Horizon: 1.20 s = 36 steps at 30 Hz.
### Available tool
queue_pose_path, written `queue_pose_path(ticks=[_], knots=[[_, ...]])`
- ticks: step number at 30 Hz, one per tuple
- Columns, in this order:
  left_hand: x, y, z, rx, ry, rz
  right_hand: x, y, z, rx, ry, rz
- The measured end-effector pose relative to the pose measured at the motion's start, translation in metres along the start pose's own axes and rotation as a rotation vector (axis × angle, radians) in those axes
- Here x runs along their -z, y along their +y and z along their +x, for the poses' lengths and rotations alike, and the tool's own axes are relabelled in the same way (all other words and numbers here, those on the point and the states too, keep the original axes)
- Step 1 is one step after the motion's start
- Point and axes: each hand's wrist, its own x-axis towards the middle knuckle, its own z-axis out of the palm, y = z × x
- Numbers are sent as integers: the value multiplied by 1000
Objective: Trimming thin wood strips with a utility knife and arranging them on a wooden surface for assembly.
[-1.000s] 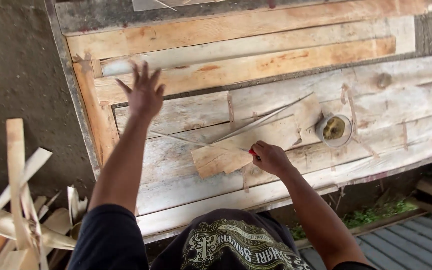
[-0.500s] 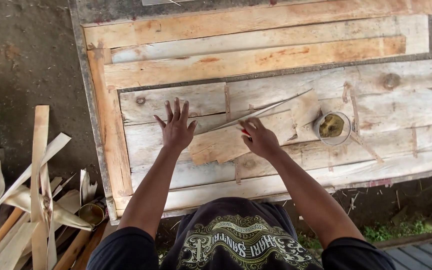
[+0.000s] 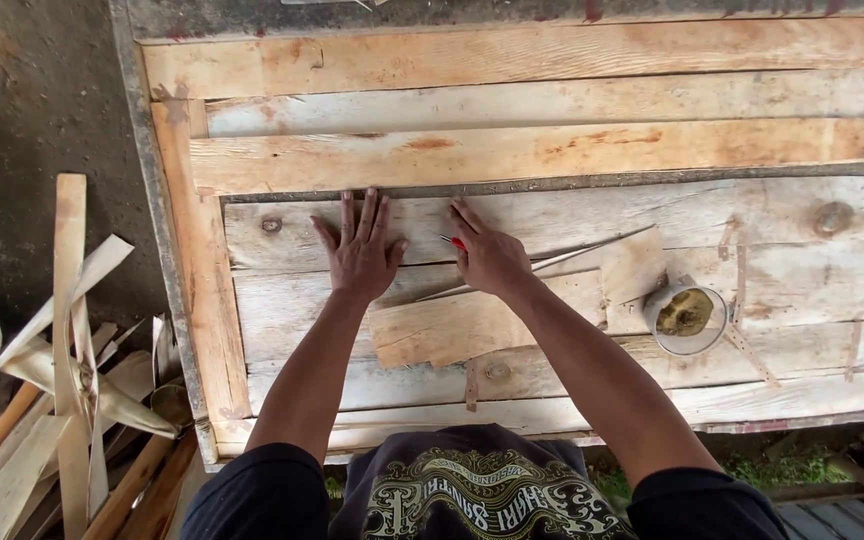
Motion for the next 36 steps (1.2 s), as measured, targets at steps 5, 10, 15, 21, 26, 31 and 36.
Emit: queue_pose_path(ticks=[5,10,15,21,26,31,36], knots=[[-8,3,3,21,62,9,-20,19,4,99,111,-21],[-14,-1,3,2,142,16,-40,33,8,208,260,-124],[-18,-3,4,5,170,4,-29,27,9,235,286,-106],[-17,-2,1,11,201,11,-19,19,8,143,175,-82],[-22,-3,-1,14,260,35,-20,16,8,113,161,-116],[-20,-1,0,20,229,25,-23,21,10,78,133,-105],[-16,0,-3,29,195,35,-19,15,8,52,119,-100]])
